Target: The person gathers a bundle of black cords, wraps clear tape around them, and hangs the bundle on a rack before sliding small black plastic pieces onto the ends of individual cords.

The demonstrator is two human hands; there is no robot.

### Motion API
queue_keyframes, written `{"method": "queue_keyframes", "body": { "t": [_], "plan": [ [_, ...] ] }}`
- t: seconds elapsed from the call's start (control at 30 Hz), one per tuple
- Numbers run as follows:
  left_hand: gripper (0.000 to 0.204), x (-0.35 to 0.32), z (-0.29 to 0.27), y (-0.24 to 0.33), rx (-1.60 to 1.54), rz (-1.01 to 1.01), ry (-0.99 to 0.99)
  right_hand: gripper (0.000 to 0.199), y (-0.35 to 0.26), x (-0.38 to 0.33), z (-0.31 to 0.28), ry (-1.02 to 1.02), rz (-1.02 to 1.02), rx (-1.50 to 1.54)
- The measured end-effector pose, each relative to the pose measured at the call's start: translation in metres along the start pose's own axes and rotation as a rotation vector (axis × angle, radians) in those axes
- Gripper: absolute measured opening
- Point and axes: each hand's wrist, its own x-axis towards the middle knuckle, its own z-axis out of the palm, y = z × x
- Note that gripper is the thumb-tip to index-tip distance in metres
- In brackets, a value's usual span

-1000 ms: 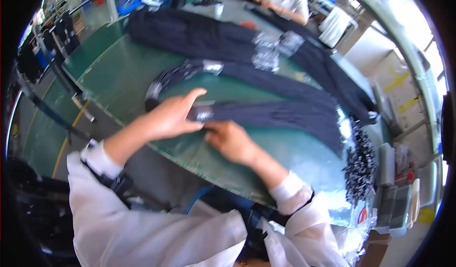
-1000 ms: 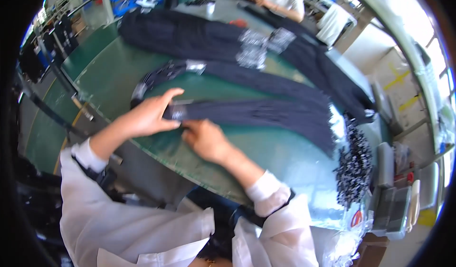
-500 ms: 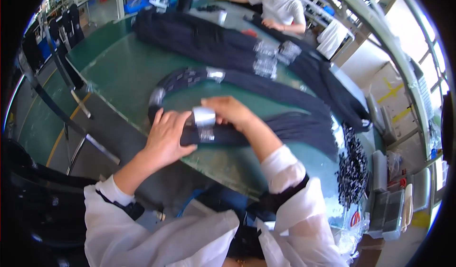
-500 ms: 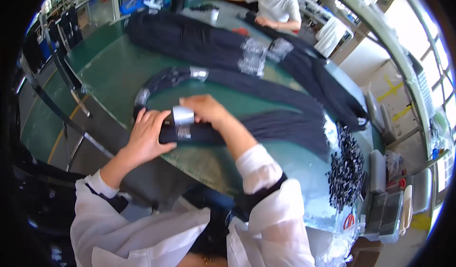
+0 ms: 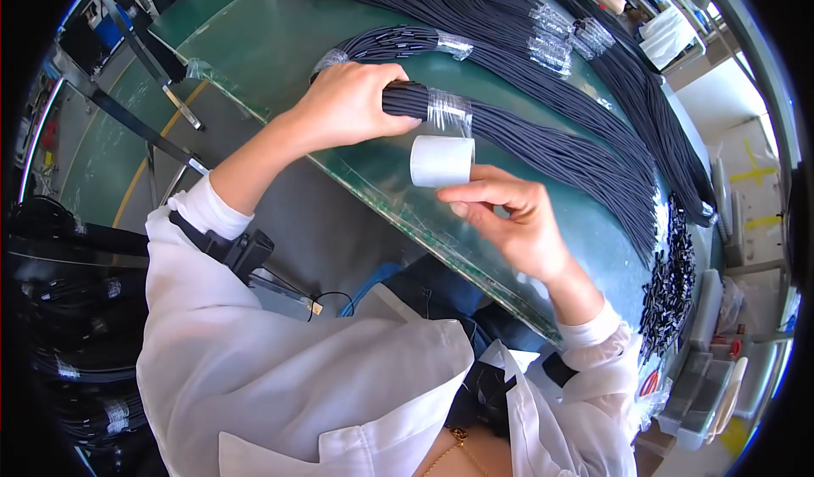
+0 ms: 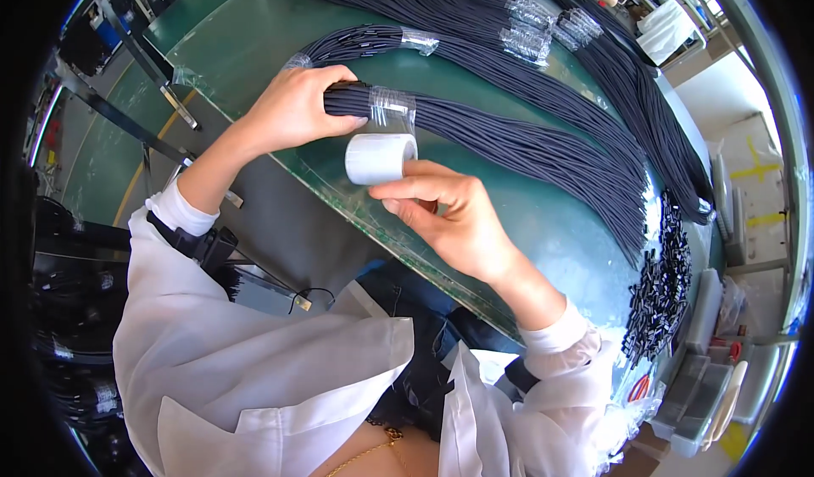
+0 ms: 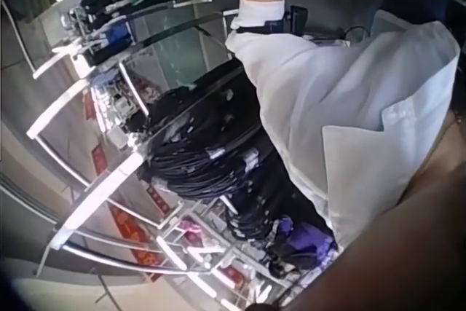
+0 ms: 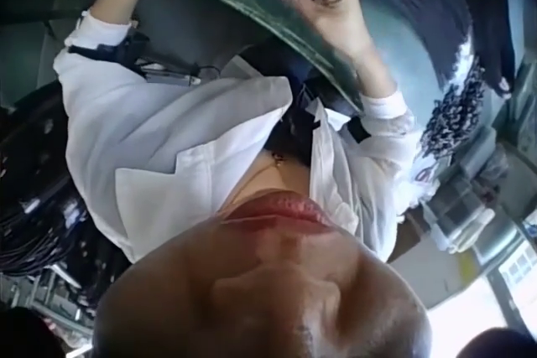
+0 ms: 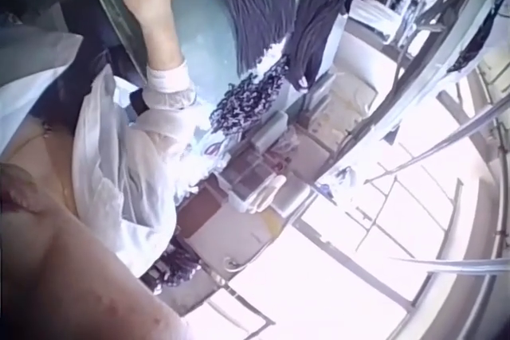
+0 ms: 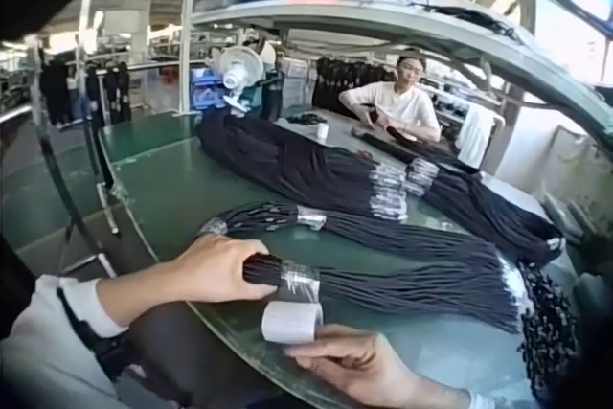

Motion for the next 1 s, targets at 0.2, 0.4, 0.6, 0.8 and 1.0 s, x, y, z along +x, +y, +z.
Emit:
{"method": "queue_keyframes", "body": {
  "t": [0.2,0.4,0.6,0.8,1.0],
  "plan": [
    [0.041,0.017,-0.011,0.011,-0.064,-0.006,-0.084,0.019,0.050,0.031,-0.005,0.079,0.270,-0.131],
    [0.042,-0.025,0.029,-0.005,0.044,0.145,-0.016,0.027,0.029,0.009,-0.005,-0.016,0.237,-0.437],
    [0.041,-0.034,0.034,0.004,0.147,0.277,0.049,0.032,0.023,0.058,-0.036,0.190,0.171,-0.575],
    [0.041,-0.026,0.032,0.005,0.165,0.266,-0.014,0.029,0.047,0.102,-0.041,0.020,0.530,0.090],
    [0.042,-0.011,0.019,0.003,0.044,0.065,-0.101,0.027,-0.006,0.048,-0.021,0.110,0.079,0.068]
  ]
}}
